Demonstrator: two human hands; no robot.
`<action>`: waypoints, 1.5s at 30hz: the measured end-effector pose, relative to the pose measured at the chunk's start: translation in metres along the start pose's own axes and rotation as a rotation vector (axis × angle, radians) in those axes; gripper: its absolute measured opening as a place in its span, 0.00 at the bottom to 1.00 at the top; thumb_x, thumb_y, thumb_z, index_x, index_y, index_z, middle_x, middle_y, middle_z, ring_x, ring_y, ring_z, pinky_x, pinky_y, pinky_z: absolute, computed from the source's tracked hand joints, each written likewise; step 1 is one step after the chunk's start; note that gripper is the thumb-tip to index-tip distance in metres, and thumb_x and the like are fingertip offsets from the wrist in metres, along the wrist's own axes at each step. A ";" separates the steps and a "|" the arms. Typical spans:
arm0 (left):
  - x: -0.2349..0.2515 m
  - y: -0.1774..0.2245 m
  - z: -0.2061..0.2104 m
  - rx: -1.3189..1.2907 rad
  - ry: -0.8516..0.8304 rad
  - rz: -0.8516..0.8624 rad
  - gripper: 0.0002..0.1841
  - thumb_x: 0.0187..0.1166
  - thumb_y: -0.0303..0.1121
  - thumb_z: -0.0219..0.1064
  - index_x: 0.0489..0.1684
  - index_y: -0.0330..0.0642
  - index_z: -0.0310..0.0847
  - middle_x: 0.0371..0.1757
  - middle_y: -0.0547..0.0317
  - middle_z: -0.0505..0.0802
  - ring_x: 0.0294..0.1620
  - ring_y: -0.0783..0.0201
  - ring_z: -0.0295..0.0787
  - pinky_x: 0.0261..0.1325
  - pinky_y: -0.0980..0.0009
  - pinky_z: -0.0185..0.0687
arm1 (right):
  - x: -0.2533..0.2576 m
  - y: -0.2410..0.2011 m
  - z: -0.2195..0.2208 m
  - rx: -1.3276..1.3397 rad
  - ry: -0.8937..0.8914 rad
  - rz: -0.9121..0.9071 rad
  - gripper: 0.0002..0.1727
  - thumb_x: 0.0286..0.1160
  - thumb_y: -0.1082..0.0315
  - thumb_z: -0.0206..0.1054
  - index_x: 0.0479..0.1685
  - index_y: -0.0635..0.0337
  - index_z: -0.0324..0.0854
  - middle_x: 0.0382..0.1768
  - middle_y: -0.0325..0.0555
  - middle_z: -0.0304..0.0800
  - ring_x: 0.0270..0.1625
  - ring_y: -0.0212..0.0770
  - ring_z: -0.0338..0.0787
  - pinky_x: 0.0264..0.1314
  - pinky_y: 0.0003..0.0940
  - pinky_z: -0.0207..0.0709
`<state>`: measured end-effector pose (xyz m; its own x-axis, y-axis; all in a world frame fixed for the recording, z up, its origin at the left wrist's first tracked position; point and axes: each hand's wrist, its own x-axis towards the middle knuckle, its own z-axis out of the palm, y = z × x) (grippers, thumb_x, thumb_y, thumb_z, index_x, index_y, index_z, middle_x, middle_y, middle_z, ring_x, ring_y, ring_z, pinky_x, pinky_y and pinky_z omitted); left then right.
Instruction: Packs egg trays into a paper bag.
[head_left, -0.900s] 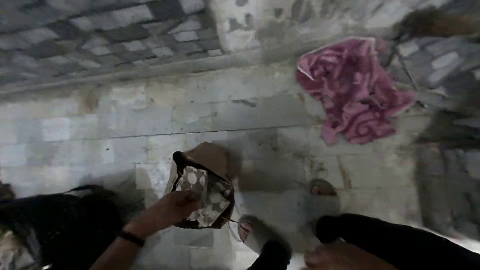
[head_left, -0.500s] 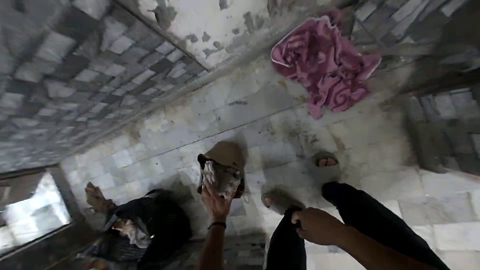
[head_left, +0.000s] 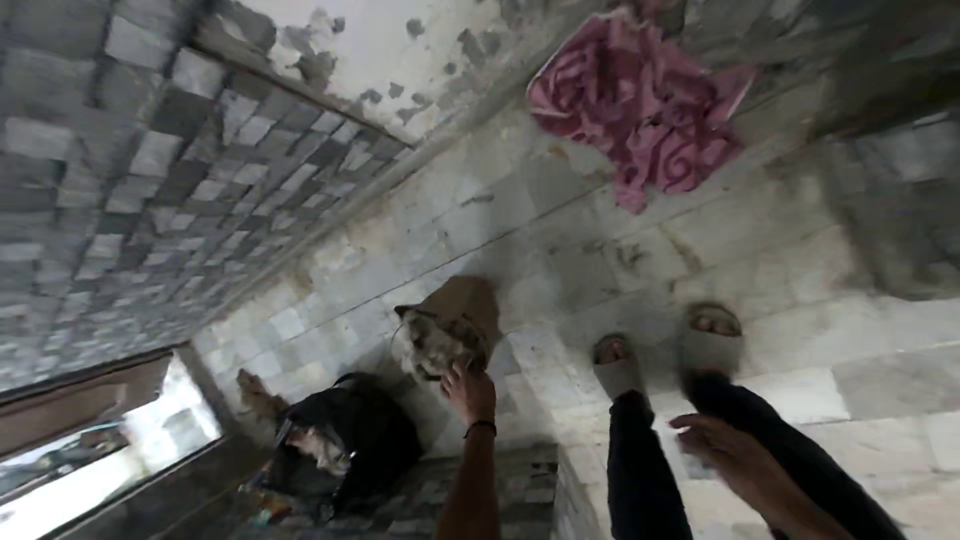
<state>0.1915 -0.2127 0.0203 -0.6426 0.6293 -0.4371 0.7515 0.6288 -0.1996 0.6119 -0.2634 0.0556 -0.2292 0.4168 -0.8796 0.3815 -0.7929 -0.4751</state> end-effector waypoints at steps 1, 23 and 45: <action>0.006 -0.013 -0.013 -0.013 0.019 0.014 0.31 0.76 0.44 0.72 0.78 0.41 0.75 0.84 0.39 0.74 0.84 0.37 0.67 0.85 0.37 0.59 | -0.003 0.016 0.000 0.042 0.061 0.030 0.19 0.82 0.57 0.65 0.65 0.56 0.85 0.48 0.48 0.94 0.43 0.42 0.94 0.46 0.46 0.89; 0.042 -0.043 0.024 -0.098 -0.140 0.264 0.27 0.86 0.52 0.57 0.80 0.49 0.77 0.81 0.50 0.81 0.89 0.41 0.62 0.94 0.37 0.31 | 0.191 -0.362 0.291 -1.186 -0.302 -1.121 0.36 0.72 0.62 0.74 0.85 0.41 0.74 0.89 0.49 0.67 0.93 0.58 0.58 0.93 0.59 0.52; 0.107 -0.100 -0.024 -0.428 -0.169 0.384 0.32 0.78 0.32 0.70 0.85 0.48 0.68 0.64 0.46 0.91 0.66 0.45 0.89 0.71 0.46 0.82 | 0.246 -0.227 0.324 -1.641 -0.429 -0.607 0.36 0.65 0.58 0.76 0.79 0.50 0.78 0.90 0.48 0.62 0.86 0.57 0.70 0.68 0.60 0.80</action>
<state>0.0439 -0.1975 0.0152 -0.2778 0.7889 -0.5482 0.7760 0.5207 0.3561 0.1786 -0.1251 -0.0461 -0.7498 0.1081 -0.6528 0.5093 0.7240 -0.4651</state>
